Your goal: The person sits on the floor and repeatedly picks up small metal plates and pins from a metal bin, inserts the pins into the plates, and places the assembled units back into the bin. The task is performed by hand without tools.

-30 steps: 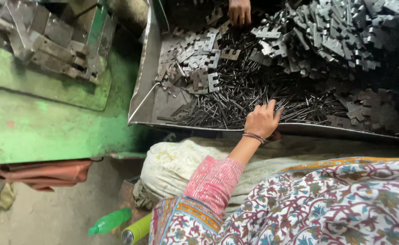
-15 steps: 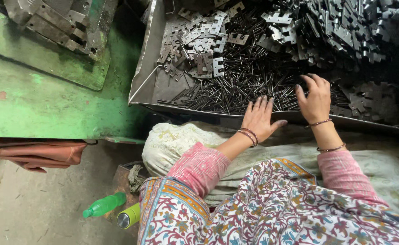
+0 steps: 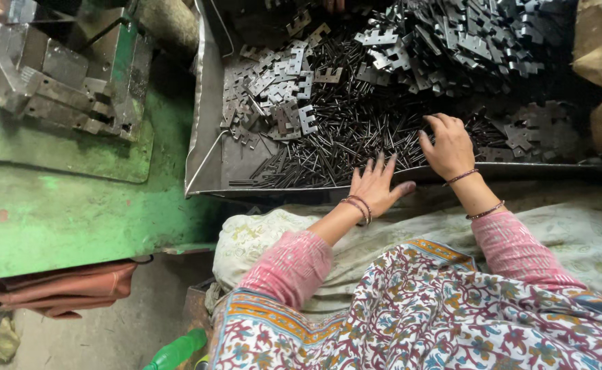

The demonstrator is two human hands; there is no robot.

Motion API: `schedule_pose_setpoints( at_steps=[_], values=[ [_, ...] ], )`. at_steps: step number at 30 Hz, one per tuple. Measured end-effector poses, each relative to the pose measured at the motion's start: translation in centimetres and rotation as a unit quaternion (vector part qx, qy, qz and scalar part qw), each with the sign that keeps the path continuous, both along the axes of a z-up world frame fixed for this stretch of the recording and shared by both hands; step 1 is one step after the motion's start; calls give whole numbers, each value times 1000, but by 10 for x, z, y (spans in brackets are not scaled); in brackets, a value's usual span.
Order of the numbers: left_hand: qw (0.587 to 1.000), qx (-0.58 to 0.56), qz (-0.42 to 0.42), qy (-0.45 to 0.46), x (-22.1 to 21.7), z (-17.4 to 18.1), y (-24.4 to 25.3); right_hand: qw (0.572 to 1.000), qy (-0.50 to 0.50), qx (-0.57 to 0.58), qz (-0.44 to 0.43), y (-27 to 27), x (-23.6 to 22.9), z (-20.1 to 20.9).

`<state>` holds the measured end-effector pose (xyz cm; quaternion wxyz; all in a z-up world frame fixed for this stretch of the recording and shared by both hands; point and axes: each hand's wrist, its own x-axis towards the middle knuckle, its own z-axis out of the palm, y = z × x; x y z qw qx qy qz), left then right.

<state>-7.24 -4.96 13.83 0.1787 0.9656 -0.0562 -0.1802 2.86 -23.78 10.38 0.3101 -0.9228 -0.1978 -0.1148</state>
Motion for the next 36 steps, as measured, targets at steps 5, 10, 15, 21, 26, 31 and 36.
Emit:
schedule_pose_setpoints(
  at_steps=[5,10,15,21,26,31,36],
  values=[
    [973,-160,-98,134,28,11,58,1000,18,1,-9,8,3,7],
    [954,184,-116,-207,110,-37,168,998,56,0,-23,9,0,2],
    [902,269,-157,-298,134,-107,237,997,72,-4,-37,11,4,4],
    [924,180,-189,-279,150,-136,254,994,103,8,-31,15,8,8],
    [947,128,-129,-265,143,-123,221,995,97,10,-37,13,7,10],
    [930,163,-52,-326,124,-109,180,995,96,17,-36,12,4,8],
    [959,100,49,-262,121,-104,145,996,81,22,-33,11,6,8]
  ],
)
